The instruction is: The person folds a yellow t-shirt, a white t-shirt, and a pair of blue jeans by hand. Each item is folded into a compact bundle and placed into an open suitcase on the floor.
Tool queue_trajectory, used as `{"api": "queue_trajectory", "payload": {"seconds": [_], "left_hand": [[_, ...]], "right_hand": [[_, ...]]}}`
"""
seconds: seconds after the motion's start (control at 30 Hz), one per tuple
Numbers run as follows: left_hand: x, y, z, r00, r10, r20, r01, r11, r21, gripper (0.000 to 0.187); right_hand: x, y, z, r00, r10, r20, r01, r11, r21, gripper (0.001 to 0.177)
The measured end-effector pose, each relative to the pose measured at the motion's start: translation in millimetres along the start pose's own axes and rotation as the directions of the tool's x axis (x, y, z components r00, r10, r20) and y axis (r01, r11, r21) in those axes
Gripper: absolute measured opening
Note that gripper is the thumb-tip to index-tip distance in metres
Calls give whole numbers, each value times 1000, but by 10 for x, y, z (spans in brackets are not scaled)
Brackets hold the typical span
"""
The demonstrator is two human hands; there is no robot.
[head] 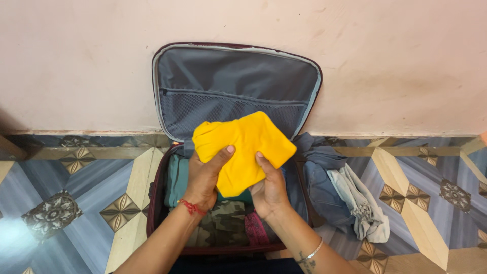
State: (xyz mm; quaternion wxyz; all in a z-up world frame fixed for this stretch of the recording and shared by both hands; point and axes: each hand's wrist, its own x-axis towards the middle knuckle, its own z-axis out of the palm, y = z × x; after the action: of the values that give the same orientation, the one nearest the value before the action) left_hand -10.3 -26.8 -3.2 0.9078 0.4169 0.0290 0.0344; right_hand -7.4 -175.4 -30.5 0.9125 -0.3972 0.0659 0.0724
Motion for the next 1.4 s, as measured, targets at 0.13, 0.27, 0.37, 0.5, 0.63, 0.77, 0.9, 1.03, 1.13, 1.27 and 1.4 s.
{"api": "queue_trajectory", "payload": {"seconds": [0.13,0.27,0.37,0.5,0.63,0.77,0.9,1.03,1.13,1.27,1.4], "left_hand": [[-5,76,22,989,132,-74,-131,991,18,52],[26,150,-29,978,163,-132,-145,980,139,53],[31,157,-54,990,122,-73,-109,981,159,53],[-10,87,-41,991,97,91,-116,965,234,52],[0,109,-74,982,24,188,-60,980,192,52],[0,181,-154,965,-98,243,54,981,185,55],[-4,227,-210,947,-163,276,124,980,154,60],[23,209,-255,933,-212,290,174,973,150,66],[73,181,-306,926,-237,295,197,967,161,71],[104,68,-306,952,-137,274,56,957,284,77],[139,24,-315,954,-85,289,-3,956,292,80]], "right_hand": [[117,-134,-79,969,75,-236,-132,963,-236,65],[216,-285,-216,960,-246,-132,152,856,-493,88],[256,-253,-216,965,-260,23,225,787,-574,97],[263,-137,-158,973,-195,124,225,684,-694,96],[254,-139,-141,967,-96,237,222,773,-594,97],[183,-166,-169,971,121,209,3,859,-512,98],[125,-155,-151,931,203,302,-88,932,-353,97],[101,-165,-153,924,194,329,-66,930,-361,96],[88,-153,-158,943,174,283,-54,921,-386,98],[99,-173,-165,935,167,314,-42,929,-369,96],[88,-167,-162,934,179,309,-70,941,-331,90]]}}
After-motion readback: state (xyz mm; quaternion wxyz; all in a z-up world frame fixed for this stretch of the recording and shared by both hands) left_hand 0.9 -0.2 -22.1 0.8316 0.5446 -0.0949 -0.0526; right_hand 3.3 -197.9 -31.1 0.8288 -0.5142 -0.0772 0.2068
